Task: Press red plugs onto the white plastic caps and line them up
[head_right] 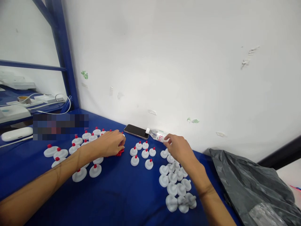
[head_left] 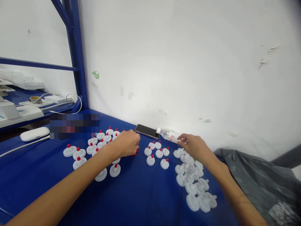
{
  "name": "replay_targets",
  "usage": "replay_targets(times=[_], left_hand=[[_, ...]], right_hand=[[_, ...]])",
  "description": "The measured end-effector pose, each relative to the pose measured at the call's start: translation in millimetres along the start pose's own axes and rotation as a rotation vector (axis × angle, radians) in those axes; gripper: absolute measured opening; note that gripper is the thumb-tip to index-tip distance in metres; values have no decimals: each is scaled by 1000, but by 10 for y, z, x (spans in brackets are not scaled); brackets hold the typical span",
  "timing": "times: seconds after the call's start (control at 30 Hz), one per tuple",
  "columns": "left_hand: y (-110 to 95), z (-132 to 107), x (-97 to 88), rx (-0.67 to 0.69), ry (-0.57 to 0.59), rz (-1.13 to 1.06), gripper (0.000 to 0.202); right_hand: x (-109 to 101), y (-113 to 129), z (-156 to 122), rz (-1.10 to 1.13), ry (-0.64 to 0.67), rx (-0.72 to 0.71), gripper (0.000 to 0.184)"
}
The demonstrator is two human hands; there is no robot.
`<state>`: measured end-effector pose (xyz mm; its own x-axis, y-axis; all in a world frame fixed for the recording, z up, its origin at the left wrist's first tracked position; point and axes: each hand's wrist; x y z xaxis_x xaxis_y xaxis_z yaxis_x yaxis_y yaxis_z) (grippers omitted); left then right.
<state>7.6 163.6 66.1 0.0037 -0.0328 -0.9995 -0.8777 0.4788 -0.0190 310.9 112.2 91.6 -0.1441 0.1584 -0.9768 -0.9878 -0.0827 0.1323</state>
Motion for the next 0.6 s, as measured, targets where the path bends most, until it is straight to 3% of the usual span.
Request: replay_targets(times=[0.1,0.27,0.47,0.6], left_hand=[[0,-1,-8,2,15,-22,22],[-13,9,-10,9,-26,-48,22],[-39,54,-32,-35,-140,-129,23],[-53,63,-41,-41,-195,-215,22]], right_hand=[[11,-117,-36,-20,75,65,15],[154,-130,-20,35,133,42,5],[45,-114,14,123,37,10,7],[-45,51,-28,249,-3,-51,6]])
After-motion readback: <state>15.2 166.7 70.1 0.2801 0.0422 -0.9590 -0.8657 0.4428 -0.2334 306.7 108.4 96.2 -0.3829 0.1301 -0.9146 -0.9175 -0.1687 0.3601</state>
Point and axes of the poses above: each hand's wrist, its own z-axis towards the middle knuckle, its own x-axis out of the palm, y = z × x, and after that the axes turned 6 degrees about -x, right-handed
